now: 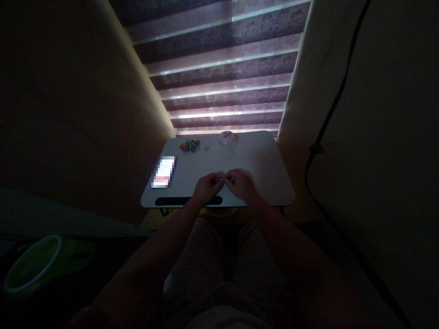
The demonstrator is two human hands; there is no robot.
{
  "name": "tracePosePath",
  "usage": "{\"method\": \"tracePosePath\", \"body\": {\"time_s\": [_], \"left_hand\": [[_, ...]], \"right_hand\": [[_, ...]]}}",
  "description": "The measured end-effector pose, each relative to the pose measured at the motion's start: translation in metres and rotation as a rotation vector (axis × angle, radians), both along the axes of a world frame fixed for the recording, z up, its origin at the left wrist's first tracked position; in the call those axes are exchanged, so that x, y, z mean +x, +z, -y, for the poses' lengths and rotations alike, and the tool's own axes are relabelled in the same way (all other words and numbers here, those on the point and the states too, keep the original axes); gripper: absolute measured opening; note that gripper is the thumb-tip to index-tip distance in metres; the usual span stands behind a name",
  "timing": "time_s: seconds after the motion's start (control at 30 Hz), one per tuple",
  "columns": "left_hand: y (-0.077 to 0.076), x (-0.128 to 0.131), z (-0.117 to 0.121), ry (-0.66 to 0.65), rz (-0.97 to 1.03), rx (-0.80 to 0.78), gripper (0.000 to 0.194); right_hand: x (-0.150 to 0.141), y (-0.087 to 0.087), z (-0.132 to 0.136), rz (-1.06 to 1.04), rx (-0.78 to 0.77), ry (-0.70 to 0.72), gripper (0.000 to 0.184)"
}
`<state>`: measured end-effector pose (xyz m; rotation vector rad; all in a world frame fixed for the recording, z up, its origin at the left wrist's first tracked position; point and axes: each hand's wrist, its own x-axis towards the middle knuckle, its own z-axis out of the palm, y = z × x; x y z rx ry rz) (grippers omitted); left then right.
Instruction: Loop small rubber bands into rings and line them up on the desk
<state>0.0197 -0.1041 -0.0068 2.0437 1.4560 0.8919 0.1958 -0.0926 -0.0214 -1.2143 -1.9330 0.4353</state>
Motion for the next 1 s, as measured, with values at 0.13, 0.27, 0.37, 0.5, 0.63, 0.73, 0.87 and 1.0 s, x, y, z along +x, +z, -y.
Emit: {"method": "tracePosePath", "body": {"time_s": [0.13, 0.27, 0.37, 0.5, 0.63, 0.73, 0.87, 1.0], "left_hand": [[-0.0012, -0.0004, 0.0001, -0.016, 0.044, -0.022, 0.027], [-0.0025, -0.0008, -0.0009, -0.024, 0.053, -0.018, 0.024], [-0.0031, -0.0011, -0.0017, -0.007, 0.039, 0.003, 0.023], [-0.0029, -0.0018, -0.0013, -0.003, 0.039, 0.009, 0.023], [-0.0014, -0.0020, -0.0005, -0.012, 0.034, -0.002, 0.026], [-0.0005, -0.0016, -0.0004, -0.007, 0.028, -0.010, 0.029], [-0.0004, -0.0012, -0.0006, -0.022, 0.016, -0.001, 0.027], [-0.0021, -0.0018, -0.0006, -0.051, 0.058, 0.015, 0.020]], "right_hand": [[-0.0004, 0.0008, -0.0002, 0.017, -0.002, -0.020, 0.008], [-0.0015, 0.0032, 0.0017, 0.018, -0.016, -0.025, 0.007], [-0.0015, 0.0029, 0.0018, 0.021, -0.022, -0.025, 0.005], [-0.0011, 0.0008, 0.0007, 0.039, -0.018, -0.016, 0.003], [-0.0016, 0.0006, 0.0010, 0.039, -0.020, -0.017, 0.003], [-0.0024, 0.0018, 0.0018, 0.070, -0.005, -0.036, 0.002], [-0.0028, 0.0033, 0.0026, 0.123, 0.018, -0.042, 0.003], [-0.0028, 0.0031, 0.0027, 0.129, 0.035, -0.041, 0.003]]}}
